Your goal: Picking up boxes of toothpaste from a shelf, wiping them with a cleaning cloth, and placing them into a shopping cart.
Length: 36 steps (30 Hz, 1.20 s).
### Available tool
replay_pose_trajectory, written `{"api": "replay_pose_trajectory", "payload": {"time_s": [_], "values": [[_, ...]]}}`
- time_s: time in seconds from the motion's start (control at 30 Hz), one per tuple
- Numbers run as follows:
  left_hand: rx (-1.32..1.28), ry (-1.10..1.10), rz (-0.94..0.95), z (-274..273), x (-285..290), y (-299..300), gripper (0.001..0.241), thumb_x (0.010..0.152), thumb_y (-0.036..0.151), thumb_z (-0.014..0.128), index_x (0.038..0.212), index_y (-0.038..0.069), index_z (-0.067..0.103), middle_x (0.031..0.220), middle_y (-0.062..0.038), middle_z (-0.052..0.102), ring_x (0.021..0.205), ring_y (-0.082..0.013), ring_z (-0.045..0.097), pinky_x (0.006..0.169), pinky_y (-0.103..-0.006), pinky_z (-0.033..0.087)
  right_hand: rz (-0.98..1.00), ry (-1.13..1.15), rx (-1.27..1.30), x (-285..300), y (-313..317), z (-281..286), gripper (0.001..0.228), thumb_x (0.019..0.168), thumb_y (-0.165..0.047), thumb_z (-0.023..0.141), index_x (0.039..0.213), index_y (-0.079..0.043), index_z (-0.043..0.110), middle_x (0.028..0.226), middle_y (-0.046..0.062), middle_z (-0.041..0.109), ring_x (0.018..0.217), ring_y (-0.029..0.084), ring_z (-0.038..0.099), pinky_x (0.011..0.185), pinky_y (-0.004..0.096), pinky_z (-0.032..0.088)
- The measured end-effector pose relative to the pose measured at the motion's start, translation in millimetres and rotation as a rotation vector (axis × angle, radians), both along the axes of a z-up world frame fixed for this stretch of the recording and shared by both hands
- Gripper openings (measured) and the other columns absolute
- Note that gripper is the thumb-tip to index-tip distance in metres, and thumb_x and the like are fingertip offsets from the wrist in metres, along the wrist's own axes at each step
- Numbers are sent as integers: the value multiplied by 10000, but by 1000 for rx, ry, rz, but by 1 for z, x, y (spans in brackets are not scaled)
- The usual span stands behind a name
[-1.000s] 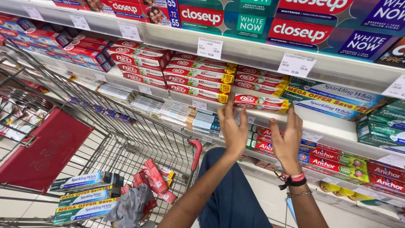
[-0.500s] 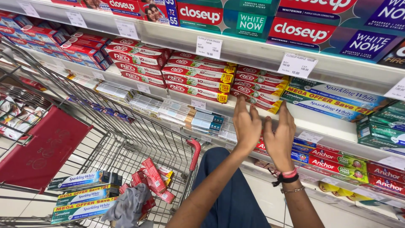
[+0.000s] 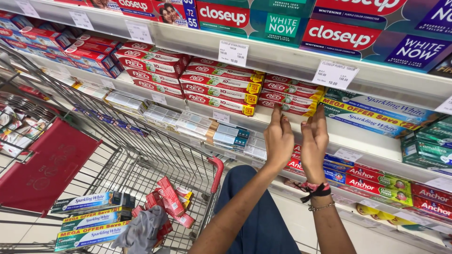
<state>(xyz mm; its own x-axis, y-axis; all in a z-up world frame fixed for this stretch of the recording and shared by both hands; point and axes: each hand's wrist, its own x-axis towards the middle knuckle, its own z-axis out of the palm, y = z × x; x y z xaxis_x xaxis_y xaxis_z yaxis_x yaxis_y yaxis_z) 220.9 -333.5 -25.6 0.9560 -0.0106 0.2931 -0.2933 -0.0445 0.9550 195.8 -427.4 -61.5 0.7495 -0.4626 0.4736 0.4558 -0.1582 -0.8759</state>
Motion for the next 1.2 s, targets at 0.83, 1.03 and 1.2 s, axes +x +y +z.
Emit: {"api": "replay_pose_trajectory", "payload": {"time_s": [0.83,1.03,1.2], "values": [[-3,100,-32,15,8,8,422,998,147,494,1391,11,568,973,-252,725,810,-388,729,735,-462,533,-33,95,80,-6,20,9,579,1029,-40,497,1580,19,330,1543,182,473,1406,268,473,1126,383,418],[-35,-252,185,-4,27,34,167,1005,93,548,1088,29,678,990,-182,769,911,-339,771,782,-421,575,-309,-37,-628,27,35,46,606,976,-123,719,1526,-26,484,1524,209,536,1458,349,505,1237,432,416],[-67,-217,305,-4,33,68,147,1021,93,545,1095,6,638,917,-161,750,829,-290,756,720,-402,564,-97,-11,-885,95,16,75,1062,758,-460,904,1531,40,375,1506,307,445,1420,460,416,1170,479,360]]}}
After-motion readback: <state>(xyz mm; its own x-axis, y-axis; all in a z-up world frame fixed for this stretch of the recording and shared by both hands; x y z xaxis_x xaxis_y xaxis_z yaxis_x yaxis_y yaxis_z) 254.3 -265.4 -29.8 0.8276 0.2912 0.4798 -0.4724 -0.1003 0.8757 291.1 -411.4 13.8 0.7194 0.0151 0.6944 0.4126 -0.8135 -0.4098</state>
